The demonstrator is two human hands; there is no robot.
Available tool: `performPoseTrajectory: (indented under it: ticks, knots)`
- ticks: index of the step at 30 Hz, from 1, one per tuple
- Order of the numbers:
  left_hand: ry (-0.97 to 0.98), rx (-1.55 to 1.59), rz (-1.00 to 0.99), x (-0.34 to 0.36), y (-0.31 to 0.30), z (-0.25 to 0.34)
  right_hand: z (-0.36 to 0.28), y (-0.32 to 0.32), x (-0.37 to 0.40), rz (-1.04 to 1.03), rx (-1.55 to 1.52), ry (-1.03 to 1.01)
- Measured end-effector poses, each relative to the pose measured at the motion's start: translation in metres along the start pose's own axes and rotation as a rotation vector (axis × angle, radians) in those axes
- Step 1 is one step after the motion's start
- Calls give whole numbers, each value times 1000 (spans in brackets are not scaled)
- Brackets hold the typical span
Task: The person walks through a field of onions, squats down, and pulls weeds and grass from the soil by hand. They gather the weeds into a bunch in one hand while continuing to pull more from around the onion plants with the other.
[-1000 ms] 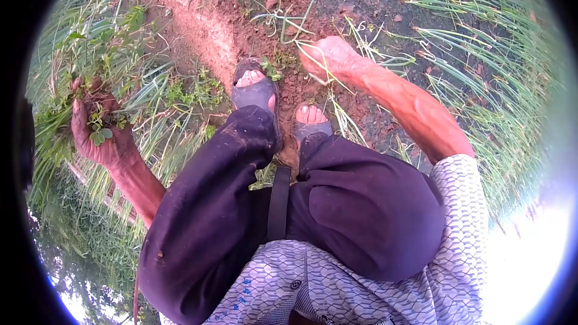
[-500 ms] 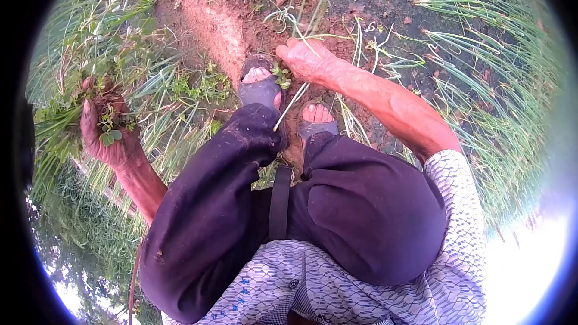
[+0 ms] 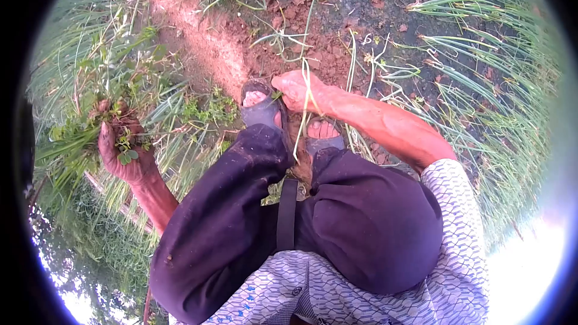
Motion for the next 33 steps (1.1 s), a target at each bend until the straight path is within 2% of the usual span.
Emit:
performPoseTrajectory:
  ticks: [1, 4, 6, 7, 8, 9, 10, 12, 14, 15, 16, 18, 21, 24, 26, 28, 31, 33]
  knots:
    - [-26, 51, -71, 0, 6, -3, 3, -7, 4, 92, -52, -31]
    - [-25, 73, -44, 2, 4, -4, 11, -17, 23, -68, -374, 11]
    - [-18, 95, -53, 3, 3, -5, 22, -34, 45, -274, -386, 115]
    - [-15, 104, -67, 3, 3, -5, 45, -38, 54, -231, -419, 207]
    - [-11, 112, -82, 2, 4, -6, 61, -51, 68, -138, -906, 432]
    - [-23, 124, -84, 3, 4, -7, 91, -74, 70, -88, -567, 507]
    - [-36, 136, -90, 3, 5, -9, 117, -84, 78, -111, -467, 691]
    - [-60, 159, -98, 2, 8, -12, 112, -136, 54, 321, 33, 413]
    - [-66, 135, -83, 4, 12, -12, 95, -133, 26, 178, -36, 354]
    - [-71, 118, -55, 6, 14, -11, 74, -143, 3, 418, 223, 111]
    - [-77, 102, -27, 6, 14, -11, 74, -138, -8, 482, 263, 42]
    - [-79, 119, -35, 3, 11, -10, 77, -133, -43, 444, 363, 46]
    - [-105, 146, -77, 7, 12, -9, 74, -136, -72, 440, 478, -66]
    - [-96, 132, -6, 8, -6, -12, 86, -153, -81, 521, 547, 106]
    - [-102, 106, 16, 11, -12, -12, 108, -153, -91, 414, 609, 289]
    - [-107, 102, 11, 12, -10, -14, 118, -159, -93, 430, 714, 379]
    - [-141, 79, 2, 11, -14, -15, 135, -162, -111, 372, 536, 368]
    - [-130, 65, 6, 10, -13, -14, 123, -169, -115, 304, 572, 316]
Point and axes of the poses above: each hand's wrist, its own x-axis away from the middle knuckle, its own y-axis out of the palm, z = x × y, the point moved 10 cm from there along -x, towards the middle knuckle, and after that the axes turned 12 degrees about x, right-handed, at the moved point
